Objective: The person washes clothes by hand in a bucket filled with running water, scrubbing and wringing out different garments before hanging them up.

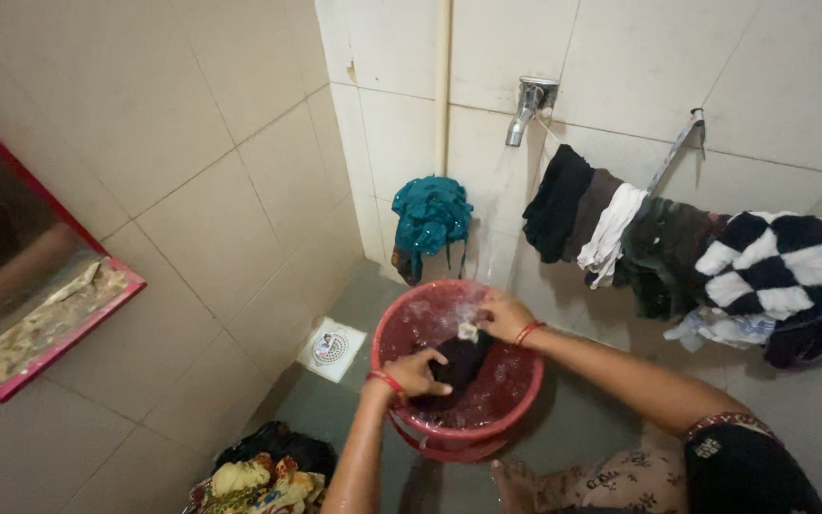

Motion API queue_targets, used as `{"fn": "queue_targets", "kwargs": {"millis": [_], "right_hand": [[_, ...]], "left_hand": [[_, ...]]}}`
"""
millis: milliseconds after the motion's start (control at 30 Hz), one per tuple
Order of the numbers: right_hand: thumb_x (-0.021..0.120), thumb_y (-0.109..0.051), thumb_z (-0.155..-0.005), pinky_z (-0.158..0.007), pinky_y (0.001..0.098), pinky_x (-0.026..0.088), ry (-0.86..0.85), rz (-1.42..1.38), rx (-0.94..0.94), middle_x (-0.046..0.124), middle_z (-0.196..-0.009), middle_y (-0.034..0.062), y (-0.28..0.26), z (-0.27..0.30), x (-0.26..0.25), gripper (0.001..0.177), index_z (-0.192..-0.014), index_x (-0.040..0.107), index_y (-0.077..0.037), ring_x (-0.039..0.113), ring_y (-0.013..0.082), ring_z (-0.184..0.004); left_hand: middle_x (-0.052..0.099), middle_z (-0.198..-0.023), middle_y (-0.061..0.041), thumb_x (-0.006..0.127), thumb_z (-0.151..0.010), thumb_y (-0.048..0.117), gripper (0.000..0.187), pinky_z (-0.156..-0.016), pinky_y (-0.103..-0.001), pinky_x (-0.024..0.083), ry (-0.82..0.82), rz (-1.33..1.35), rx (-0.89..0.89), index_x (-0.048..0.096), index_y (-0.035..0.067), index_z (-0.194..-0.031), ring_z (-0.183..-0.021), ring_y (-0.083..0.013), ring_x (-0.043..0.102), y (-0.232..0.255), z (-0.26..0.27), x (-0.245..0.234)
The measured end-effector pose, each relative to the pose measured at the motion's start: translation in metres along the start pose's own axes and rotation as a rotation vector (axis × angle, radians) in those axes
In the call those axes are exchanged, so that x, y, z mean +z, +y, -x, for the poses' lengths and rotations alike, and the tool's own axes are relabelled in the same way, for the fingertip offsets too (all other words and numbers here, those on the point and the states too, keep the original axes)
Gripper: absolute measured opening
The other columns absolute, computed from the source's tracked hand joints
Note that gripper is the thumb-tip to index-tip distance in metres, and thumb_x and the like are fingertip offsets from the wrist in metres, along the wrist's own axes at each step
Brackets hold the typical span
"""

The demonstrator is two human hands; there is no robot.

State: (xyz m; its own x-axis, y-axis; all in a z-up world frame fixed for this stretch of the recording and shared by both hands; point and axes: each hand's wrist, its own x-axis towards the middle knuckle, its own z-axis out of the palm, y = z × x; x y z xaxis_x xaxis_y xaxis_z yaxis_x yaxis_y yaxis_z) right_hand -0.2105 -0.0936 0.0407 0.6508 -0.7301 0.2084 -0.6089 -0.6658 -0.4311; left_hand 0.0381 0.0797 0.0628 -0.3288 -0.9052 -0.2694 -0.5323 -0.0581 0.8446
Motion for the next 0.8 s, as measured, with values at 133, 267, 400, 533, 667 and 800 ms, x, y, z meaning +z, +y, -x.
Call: {"fn": "queue_targets", "kwargs": {"millis": [133,267,400,533,667,800], "right_hand": [[0.076,-0.025,-0.075,-0.097,0.0472,0.05,0.054,-0.02,-0.263,0.07,-0.112,0.0156,-0.019,0.003,0.014,0.036,-0.107,0.073,-0.009,0.063,0.0368,-0.11],[0.077,-0.036,-0.08,-0.091,0.0499,0.05,-0.18,0.021,-0.152,0.069,-0.107,0.0212,-0.008,0.002,0.051,0.043,-0.112,0.07,-0.009,0.064,0.0394,-0.101],[0.063,-0.031,-0.09,-0.089,0.0476,0.055,-0.284,0.306,-0.074,0.075,-0.101,0.0152,0.006,-0.004,0.076,0.024,-0.097,0.078,-0.013,0.07,0.034,-0.095],[0.06,-0.033,-0.093,-0.084,0.0488,0.053,-0.248,0.089,0.174,0.075,-0.1,0.0153,0.006,-0.019,0.072,0.028,-0.096,0.079,-0.013,0.071,0.032,-0.089],[0.066,-0.009,-0.083,-0.077,0.0359,0.056,-0.156,-0.537,0.315,0.078,-0.101,0.0083,-0.002,-0.036,0.03,0.023,-0.102,0.079,-0.015,0.072,0.0203,-0.087],[0.063,0.005,-0.083,-0.074,0.0299,0.062,-0.293,-1.076,0.533,0.074,-0.097,0.0028,-0.03,-0.038,0.002,0.027,-0.105,0.064,-0.011,0.073,0.0149,-0.087]], "left_hand": [[0.069,-0.107,-0.008,0.078,-0.085,0.048,0.047,-0.098,-0.051,0.047,0.29,-0.51,-0.218,0.064,0.022,-0.121,-0.107,-0.0327,0.068,0.004,-0.019,0.044],[0.053,-0.141,-0.011,0.084,-0.076,0.044,0.062,-0.108,-0.059,0.039,0.347,-0.625,-0.331,0.059,0.023,-0.129,-0.138,-0.0366,0.043,-0.006,-0.034,0.063],[0.045,-0.147,-0.012,0.088,-0.07,0.048,0.089,-0.112,-0.06,0.034,0.385,-0.628,-0.338,0.047,0.016,-0.142,-0.14,-0.034,0.04,-0.024,-0.045,0.07],[0.045,-0.152,-0.01,0.081,-0.074,0.048,0.086,-0.112,-0.059,0.037,0.26,-0.64,-0.41,0.047,0.019,-0.147,-0.139,-0.0358,0.044,-0.019,-0.039,0.066],[0.046,-0.149,-0.009,0.082,-0.073,0.037,0.074,-0.113,-0.057,0.032,0.244,-0.638,-0.373,0.055,0.028,-0.141,-0.14,-0.0347,0.039,-0.018,-0.038,0.063],[0.067,-0.132,-0.008,0.077,-0.081,0.046,0.047,-0.107,-0.052,0.044,0.689,-0.431,-0.132,0.071,0.017,-0.116,-0.13,-0.0314,0.056,-0.055,-0.066,0.068]]}}
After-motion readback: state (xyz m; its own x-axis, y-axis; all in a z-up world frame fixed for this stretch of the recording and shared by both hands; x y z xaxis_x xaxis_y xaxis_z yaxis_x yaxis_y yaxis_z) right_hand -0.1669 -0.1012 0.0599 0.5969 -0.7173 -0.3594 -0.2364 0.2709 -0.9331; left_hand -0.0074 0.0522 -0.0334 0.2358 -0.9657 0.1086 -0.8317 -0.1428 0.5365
